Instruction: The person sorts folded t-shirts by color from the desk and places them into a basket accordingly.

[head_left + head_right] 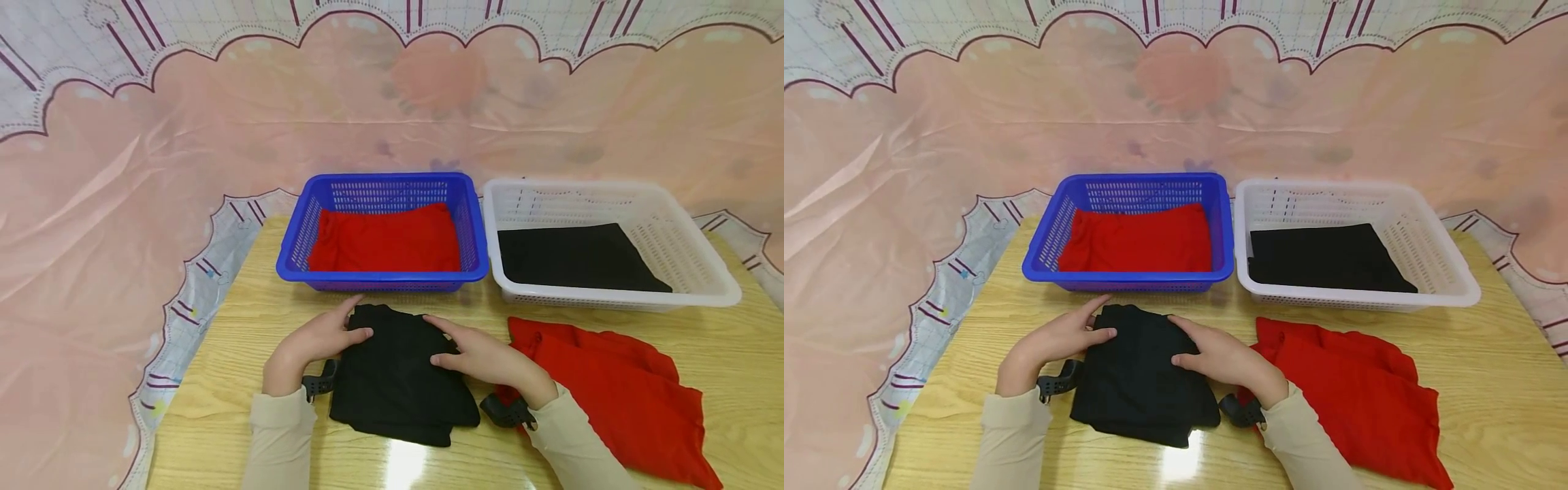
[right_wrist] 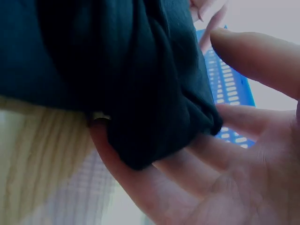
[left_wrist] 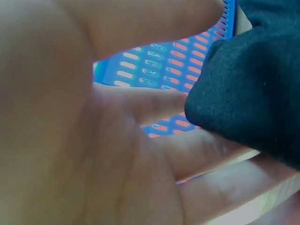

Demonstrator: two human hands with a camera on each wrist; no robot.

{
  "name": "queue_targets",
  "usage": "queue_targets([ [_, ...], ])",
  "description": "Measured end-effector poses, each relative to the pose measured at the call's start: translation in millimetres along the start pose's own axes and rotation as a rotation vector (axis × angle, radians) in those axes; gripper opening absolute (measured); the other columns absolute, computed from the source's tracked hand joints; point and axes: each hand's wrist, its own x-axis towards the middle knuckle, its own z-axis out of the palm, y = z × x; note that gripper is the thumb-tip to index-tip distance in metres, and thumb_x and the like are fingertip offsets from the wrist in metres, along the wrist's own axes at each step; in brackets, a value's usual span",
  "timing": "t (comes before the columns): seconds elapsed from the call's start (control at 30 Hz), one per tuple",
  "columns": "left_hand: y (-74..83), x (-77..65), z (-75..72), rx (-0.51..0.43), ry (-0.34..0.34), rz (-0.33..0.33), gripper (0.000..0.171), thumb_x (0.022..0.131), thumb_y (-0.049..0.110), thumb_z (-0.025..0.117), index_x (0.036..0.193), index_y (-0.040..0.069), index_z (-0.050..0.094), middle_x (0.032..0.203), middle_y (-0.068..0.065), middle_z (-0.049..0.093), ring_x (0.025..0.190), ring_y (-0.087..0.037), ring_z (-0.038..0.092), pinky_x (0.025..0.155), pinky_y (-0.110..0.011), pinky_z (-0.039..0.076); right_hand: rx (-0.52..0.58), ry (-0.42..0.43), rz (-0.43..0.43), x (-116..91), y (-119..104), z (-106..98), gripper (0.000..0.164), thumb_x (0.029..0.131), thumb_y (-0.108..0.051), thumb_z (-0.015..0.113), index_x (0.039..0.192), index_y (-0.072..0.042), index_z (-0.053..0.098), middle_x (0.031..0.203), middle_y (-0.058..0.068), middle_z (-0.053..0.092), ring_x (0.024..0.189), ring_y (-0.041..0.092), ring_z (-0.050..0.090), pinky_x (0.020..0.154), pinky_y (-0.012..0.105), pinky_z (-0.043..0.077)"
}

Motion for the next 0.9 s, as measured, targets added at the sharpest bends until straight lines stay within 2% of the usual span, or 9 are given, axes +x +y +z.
queue_targets([
  [0.13,0.4,0.1,0.1,-0.041,-0.006,-0.035,0.075,0.085,0.037,0.058,0.144,0.014,0.016,0.134,-0.016,0.039,0.105,-0.029,0.052,0.088,-0.043,0.042,0.043,-0.010,0.000,1.6,1.0,1.3,0.072,0.085,-0.039,0.058,0.143,-0.023,0.020,0.138,-0.001,0.035,0.121,0.016,0.038,0.100,0.040,0.031],
  [0.27,1.3,0.2,-0.3,0.025,0.035,-0.078,0.071,0.086,0.037,0.055,0.143,0.011,0.020,0.124,-0.016,0.049,0.087,-0.023,0.057,0.083,-0.043,0.045,0.055,-0.007,0.026,0.2,4.0,0.3,0.073,0.085,-0.043,0.055,0.144,-0.021,0.018,0.138,0.002,0.036,0.120,0.020,0.041,0.099,0.041,0.032],
  [0.37,3.0,0.5,-1.9,0.114,0.071,-0.099,0.067,0.087,0.040,0.053,0.140,0.007,0.028,0.122,-0.015,0.051,0.099,-0.027,0.055,0.092,-0.047,0.038,0.042,0.021,0.059,-1.3,6.3,-1.2,0.071,0.086,-0.042,0.054,0.144,-0.021,0.018,0.132,0.007,0.043,0.114,0.022,0.047,0.094,0.041,0.038],
  [0.47,4.8,-0.5,-3.9,0.151,0.085,-0.109,0.063,0.087,0.040,0.052,0.135,0.003,0.036,0.122,-0.017,0.051,0.108,-0.032,0.050,0.093,-0.048,0.036,0.010,0.047,0.084,-1.5,7.2,-2.3,0.069,0.087,-0.040,0.055,0.143,-0.021,0.020,0.120,0.007,0.053,0.105,0.020,0.053,0.087,0.039,0.043],
  [0.5,5.2,-0.6,-4.5,0.170,0.099,-0.114,0.057,0.087,0.040,0.052,0.130,0.003,0.045,0.120,-0.016,0.053,0.107,-0.031,0.050,0.091,-0.046,0.038,-0.002,0.049,0.095,-1.3,7.2,-2.3,0.068,0.087,-0.039,0.055,0.143,-0.020,0.021,0.116,0.005,0.055,0.102,0.018,0.054,0.085,0.037,0.044],
  [0.6,5.5,-2.4,-5.7,0.211,0.133,-0.138,0.039,0.088,0.040,0.051,0.099,0.006,0.066,0.089,-0.010,0.063,0.080,-0.025,0.057,0.070,-0.038,0.046,-0.049,0.051,0.113,-0.3,5.4,-2.7,0.065,0.087,-0.039,0.054,0.141,-0.014,0.028,0.103,0.001,0.060,0.090,0.013,0.057,0.080,0.035,0.046],
  [0.7,5.5,-4.2,-5.4,0.217,0.158,-0.172,0.040,0.087,0.043,0.050,0.067,0.012,0.065,0.059,-0.002,0.054,0.055,-0.018,0.048,0.050,-0.030,0.038,-0.114,0.030,0.108,0.7,2.9,-2.2,0.059,0.088,-0.037,0.054,0.135,-0.006,0.038,0.094,-0.003,0.063,0.082,0.010,0.058,0.077,0.034,0.046],
  [0.77,5.9,-5.1,-4.4,0.193,0.146,-0.180,0.043,0.086,0.045,0.051,0.060,0.012,0.062,0.053,-0.001,0.051,0.050,-0.016,0.046,0.047,-0.028,0.035,-0.148,0.009,0.090,0.8,0.9,-1.6,0.055,0.087,-0.036,0.054,0.131,-0.005,0.042,0.090,-0.004,0.063,0.079,0.009,0.057,0.076,0.033,0.046],
  [0.9,6.4,-4.6,-1.8,0.136,0.103,-0.185,0.044,0.083,0.047,0.055,0.060,0.009,0.059,0.050,-0.002,0.047,0.047,-0.017,0.047,0.046,-0.028,0.035,-0.162,-0.023,0.047,0.7,-2.5,-0.1,0.056,0.086,-0.034,0.057,0.133,-0.008,0.040,0.075,-0.007,0.057,0.064,0.009,0.051,0.062,0.029,0.043],
])
